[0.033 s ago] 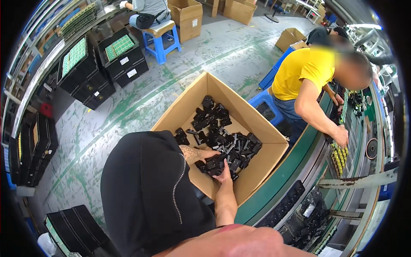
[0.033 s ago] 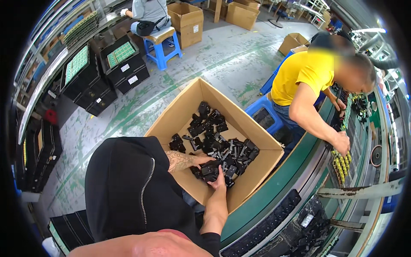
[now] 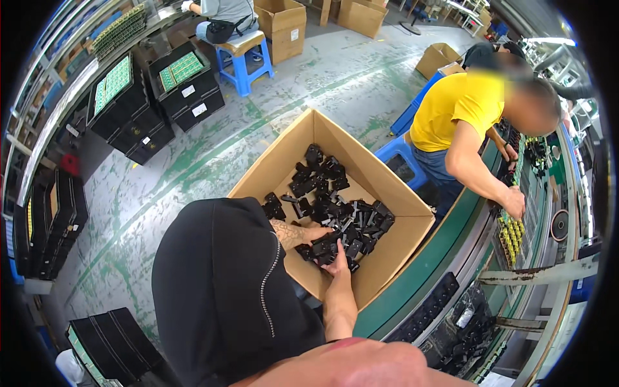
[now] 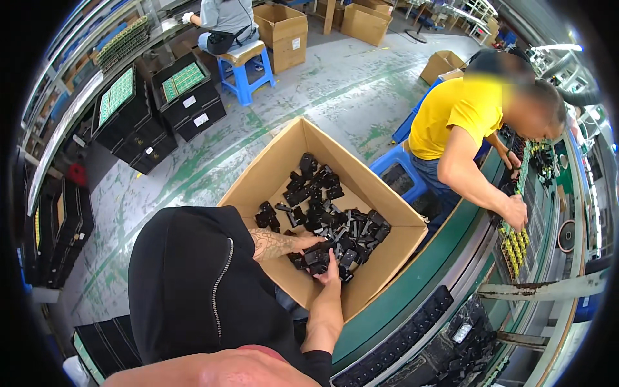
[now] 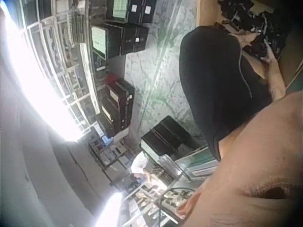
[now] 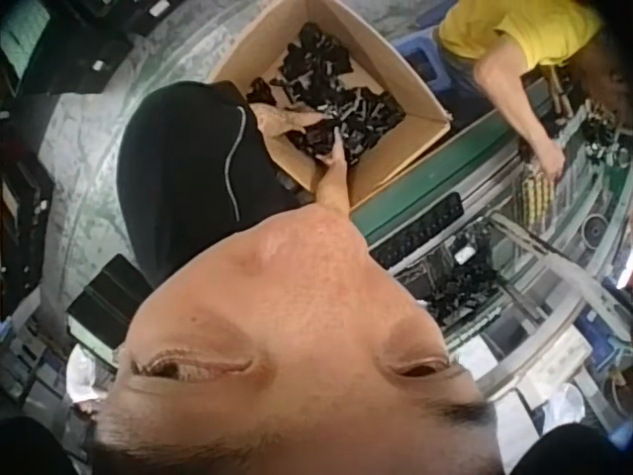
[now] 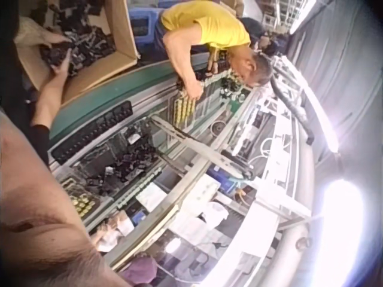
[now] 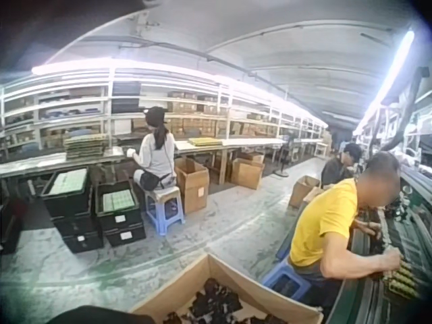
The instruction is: The person is assembling electronic components onto circuit boards and into plastic housings at a factory workstation.
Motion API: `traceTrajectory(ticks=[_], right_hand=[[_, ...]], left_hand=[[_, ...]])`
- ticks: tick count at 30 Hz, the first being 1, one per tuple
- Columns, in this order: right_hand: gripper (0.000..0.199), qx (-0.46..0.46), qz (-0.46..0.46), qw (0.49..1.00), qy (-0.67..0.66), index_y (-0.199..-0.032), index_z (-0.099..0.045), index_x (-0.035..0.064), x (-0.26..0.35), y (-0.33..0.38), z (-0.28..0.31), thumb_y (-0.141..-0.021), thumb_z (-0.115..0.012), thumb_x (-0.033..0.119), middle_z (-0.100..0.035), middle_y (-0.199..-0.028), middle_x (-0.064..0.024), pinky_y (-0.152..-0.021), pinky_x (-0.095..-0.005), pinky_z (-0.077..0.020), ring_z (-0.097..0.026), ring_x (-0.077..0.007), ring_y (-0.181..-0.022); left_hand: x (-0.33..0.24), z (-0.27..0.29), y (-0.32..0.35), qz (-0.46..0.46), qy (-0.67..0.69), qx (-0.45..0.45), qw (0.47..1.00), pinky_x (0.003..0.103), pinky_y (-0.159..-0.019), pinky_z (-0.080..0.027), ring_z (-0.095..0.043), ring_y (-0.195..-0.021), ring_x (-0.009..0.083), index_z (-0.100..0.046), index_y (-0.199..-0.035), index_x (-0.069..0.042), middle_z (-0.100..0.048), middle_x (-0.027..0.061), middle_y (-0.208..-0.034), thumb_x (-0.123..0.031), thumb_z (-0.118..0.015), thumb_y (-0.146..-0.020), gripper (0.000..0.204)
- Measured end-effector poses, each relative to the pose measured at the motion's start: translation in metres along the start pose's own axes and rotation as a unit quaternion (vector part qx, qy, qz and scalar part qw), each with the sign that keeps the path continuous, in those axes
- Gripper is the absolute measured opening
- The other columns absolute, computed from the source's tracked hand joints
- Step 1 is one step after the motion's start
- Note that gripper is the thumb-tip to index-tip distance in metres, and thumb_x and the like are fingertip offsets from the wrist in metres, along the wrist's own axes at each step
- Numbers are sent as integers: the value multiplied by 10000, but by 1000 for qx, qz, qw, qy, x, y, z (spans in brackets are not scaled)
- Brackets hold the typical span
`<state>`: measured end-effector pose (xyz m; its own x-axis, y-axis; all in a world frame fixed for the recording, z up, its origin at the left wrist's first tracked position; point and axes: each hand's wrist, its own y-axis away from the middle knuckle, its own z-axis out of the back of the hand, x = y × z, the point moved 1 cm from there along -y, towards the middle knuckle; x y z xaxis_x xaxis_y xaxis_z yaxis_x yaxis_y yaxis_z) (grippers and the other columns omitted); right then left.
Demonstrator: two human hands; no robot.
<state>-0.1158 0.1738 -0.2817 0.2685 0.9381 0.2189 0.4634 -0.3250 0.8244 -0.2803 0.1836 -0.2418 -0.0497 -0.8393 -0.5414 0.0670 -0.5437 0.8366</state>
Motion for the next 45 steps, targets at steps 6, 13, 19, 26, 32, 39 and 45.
traceTrajectory(ticks=[6,13,19,26,32,39,45], right_hand=[[470,-19,36,997,-62,-1171,-610,59,2,-23,19,-888,-641,432,-659,-1092,-147,-831,-525,-570,-636,-323,-996],[400,-94,193,970,118,-1168,-640,86,61,59,-51,-894,-596,374,-673,-1048,-140,-692,-488,-570,-644,-286,-929],[336,-238,537,803,103,-1184,-653,89,81,151,-125,-858,-663,170,-674,-1101,-112,-893,-316,-483,-610,-201,-993],[391,-340,694,626,101,-1196,-613,66,54,328,-121,-812,-670,115,-664,-1051,-109,-868,-317,-487,-611,-215,-936],[362,-559,652,512,11,-1167,-643,66,38,454,-47,-823,-679,174,-690,-1074,-144,-825,-350,-521,-650,-268,-924],[383,-376,596,646,-292,-1100,-631,31,60,479,113,-905,-591,358,-677,-985,-170,-706,-510,-583,-658,-286,-919],[413,-374,646,470,-472,-1202,-559,18,16,470,185,-905,-575,305,-642,-1101,-206,-950,-608,-486,-639,-381,-990]], left_hand=[[1,-36,-14,-139,-66,-92,984,395,-838,-546,-657,-958,314,-710,-1112,-66,-707,140,-1064,-429,-666,-818,470],[-40,-56,18,-294,36,-213,931,361,-754,-540,-659,-784,284,-753,-921,-91,-723,117,-846,-319,-650,-791,282],[-123,-42,98,-506,153,-86,844,286,-850,-484,-624,-882,187,-722,-904,-31,-700,81,-943,-95,-635,-889,109],[-154,-120,254,-599,186,134,767,309,-975,-423,-576,-1036,194,-670,-961,-14,-645,104,-1104,-126,-554,-955,161],[-165,-263,330,-548,115,298,773,262,-868,-465,-615,-932,154,-720,-920,-16,-700,70,-977,-161,-606,-917,185],[-154,-427,268,-237,42,538,808,297,-866,-486,-629,-971,176,-692,-1083,-65,-687,65,-1100,-374,-692,-858,383],[-203,-371,248,-804,-106,384,441,412,-999,-500,-560,-1194,255,-575,-1332,-80,-568,94,-1350,-160,-659,-901,447]])
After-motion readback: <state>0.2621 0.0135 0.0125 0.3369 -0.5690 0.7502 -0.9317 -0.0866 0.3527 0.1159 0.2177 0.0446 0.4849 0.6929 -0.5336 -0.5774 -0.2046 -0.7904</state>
